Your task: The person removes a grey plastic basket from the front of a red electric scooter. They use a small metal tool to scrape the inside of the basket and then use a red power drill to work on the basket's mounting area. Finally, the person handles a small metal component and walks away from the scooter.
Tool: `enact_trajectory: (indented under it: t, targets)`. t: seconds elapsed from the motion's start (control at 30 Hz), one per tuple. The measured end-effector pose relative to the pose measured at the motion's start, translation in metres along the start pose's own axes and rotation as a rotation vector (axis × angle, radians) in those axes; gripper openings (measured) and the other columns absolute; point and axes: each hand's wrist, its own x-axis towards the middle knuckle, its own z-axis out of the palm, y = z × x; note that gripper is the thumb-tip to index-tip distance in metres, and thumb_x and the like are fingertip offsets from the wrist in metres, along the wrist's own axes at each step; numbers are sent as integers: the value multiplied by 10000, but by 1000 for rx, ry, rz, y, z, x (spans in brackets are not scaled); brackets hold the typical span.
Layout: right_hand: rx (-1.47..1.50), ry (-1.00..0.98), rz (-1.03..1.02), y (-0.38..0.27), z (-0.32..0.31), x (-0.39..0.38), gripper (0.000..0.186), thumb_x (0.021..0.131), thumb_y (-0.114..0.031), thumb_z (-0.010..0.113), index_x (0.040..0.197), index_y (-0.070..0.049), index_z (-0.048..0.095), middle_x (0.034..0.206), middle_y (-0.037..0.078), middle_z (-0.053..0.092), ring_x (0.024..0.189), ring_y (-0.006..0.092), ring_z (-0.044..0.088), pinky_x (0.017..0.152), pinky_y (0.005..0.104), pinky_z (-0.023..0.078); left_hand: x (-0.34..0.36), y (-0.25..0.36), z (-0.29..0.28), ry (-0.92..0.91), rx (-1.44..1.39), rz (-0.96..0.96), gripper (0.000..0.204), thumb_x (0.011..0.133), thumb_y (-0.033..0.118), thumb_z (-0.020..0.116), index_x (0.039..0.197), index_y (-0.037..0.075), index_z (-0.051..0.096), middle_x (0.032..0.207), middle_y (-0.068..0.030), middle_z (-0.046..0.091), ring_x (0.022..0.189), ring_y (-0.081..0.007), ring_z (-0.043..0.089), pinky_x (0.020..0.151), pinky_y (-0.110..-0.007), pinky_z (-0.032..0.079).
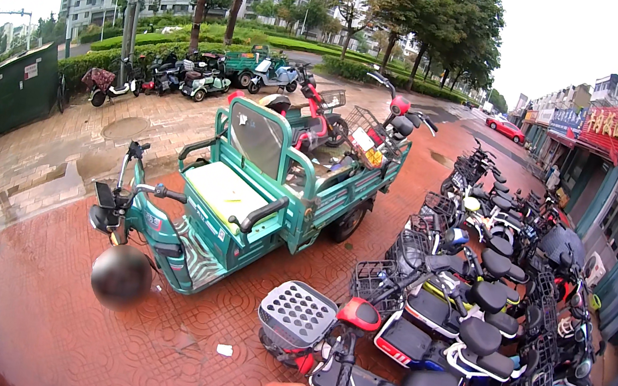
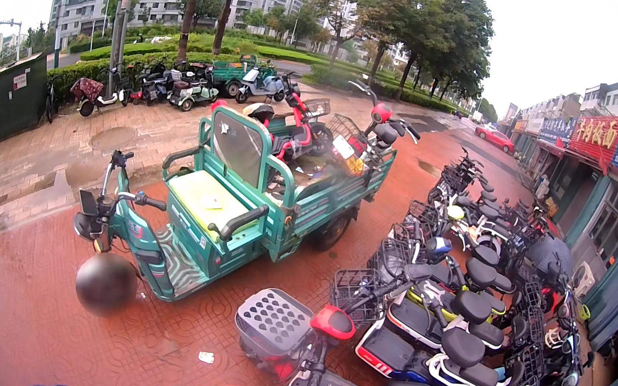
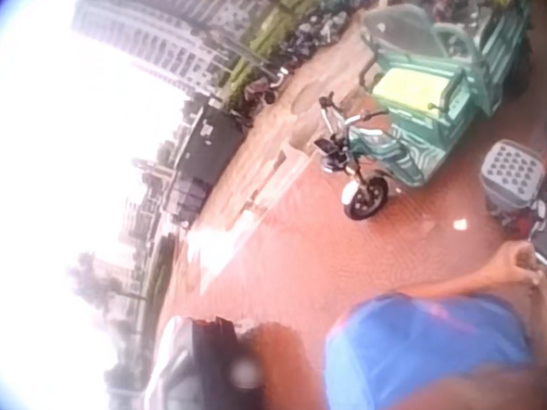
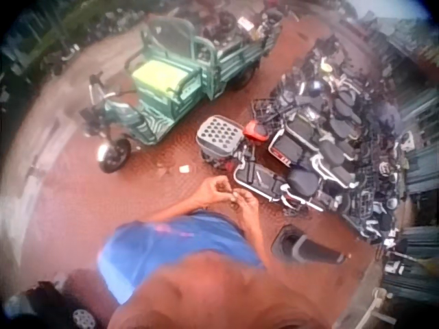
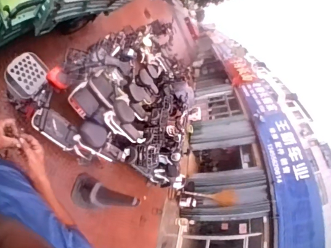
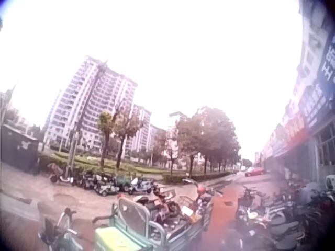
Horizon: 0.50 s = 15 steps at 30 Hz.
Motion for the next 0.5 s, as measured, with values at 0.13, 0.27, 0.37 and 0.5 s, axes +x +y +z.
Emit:
enact_trajectory:
  t: [0.13,0.27,0.37,0.5]
  targets:
    - [112,-29,114,-11,8,17,159,979,-69,662,1122,-1,668,891,77,706,767,164,680,684,260,552,19,1,-18,-103,83,10,166,888,96,790,980,28,669,850,-36,704,774,-88,651,682,-256,537]
    - [89,-71,144,-13,17,37,154,989,-106,659,1106,-6,668,883,72,704,750,158,674,668,259,548,36,-21,-42,-275,-174,6,168,965,52,718,1103,-6,643,986,-53,709,883,-95,666,778,-251,548]
    - [45,-112,154,-21,23,51,136,993,-138,664,1057,-20,684,853,52,703,714,144,666,628,256,541,38,-12,-44,-205,-248,-63,154,974,73,715,1092,-2,651,980,-41,707,851,-76,646,751,-237,534]
    - [-96,-145,167,-29,26,62,177,1004,-197,676,1042,-25,693,877,67,731,724,144,687,628,236,544,36,-10,-46,-81,-285,-168,156,991,94,696,1098,-13,660,969,-31,708,858,-68,646,745,-228,529]
